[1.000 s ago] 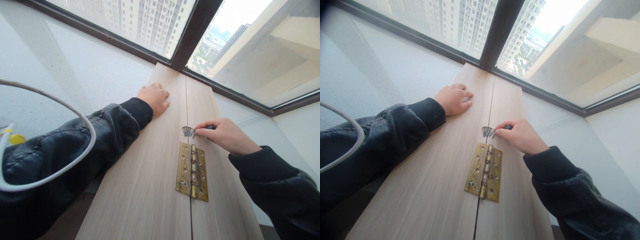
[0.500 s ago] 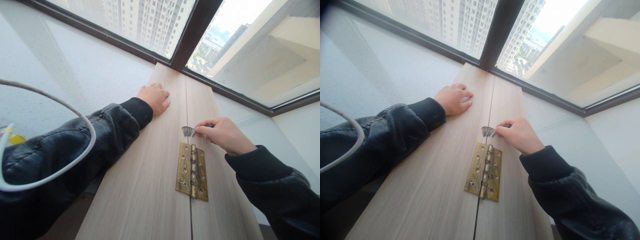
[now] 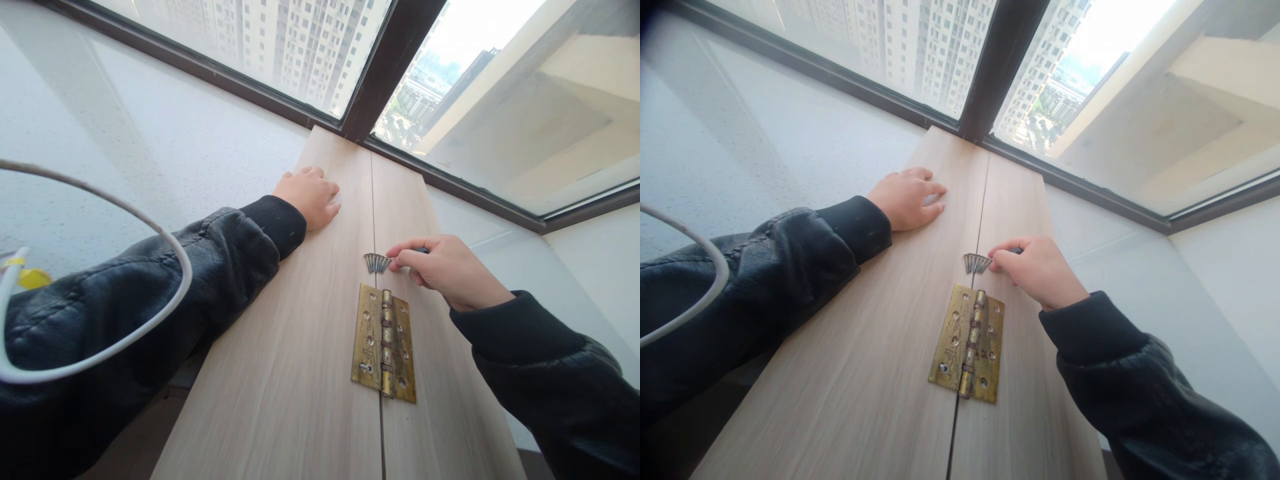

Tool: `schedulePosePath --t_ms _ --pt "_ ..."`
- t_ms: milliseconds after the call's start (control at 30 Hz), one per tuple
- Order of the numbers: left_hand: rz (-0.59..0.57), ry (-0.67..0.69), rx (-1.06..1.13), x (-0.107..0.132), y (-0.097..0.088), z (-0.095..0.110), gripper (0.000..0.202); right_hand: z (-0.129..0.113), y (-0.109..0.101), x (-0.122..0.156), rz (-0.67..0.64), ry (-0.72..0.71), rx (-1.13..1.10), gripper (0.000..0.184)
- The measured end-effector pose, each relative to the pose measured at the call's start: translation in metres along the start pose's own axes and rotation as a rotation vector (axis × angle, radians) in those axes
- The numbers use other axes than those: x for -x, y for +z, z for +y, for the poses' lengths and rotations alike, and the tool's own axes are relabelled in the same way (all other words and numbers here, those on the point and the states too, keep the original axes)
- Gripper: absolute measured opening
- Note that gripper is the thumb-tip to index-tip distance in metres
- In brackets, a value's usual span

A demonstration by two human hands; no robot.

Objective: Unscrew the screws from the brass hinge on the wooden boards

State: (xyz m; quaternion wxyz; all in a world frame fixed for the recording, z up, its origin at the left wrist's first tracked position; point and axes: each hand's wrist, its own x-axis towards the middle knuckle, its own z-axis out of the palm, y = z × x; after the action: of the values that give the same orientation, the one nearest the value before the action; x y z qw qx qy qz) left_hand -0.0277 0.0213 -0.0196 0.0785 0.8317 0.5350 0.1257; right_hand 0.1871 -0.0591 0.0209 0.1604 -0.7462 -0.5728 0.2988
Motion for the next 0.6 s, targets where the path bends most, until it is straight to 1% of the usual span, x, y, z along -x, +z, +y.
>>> schedulePosePath --t_ms 133,267,433,533,600 --pt "-0.001 -0.003 0.0 0.0 0.0 0.0 0.048 -0.003 -0.001 0.002 -0.02 0.008 0.001 0.02" --pt "0.006 0.004 0.008 0.0 0.001 -0.001 0.049 -0.001 -0.003 0.001 -0.019 0.008 0.006 0.02" --pt "0.008 0.006 0.007 -0.001 0.001 -0.001 0.048 0.001 -0.007 0.002 -0.014 0.017 0.003 0.014" --pt "0.006 0.004 0.004 -0.001 0.002 -0.002 0.048 -0.004 -0.017 0.016 0.011 -0.007 -0.056 0.012" --pt "0.008 0.005 0.001 -0.001 0.002 -0.002 0.048 -0.007 -0.025 0.036 0.049 -0.08 -0.16 0.01"
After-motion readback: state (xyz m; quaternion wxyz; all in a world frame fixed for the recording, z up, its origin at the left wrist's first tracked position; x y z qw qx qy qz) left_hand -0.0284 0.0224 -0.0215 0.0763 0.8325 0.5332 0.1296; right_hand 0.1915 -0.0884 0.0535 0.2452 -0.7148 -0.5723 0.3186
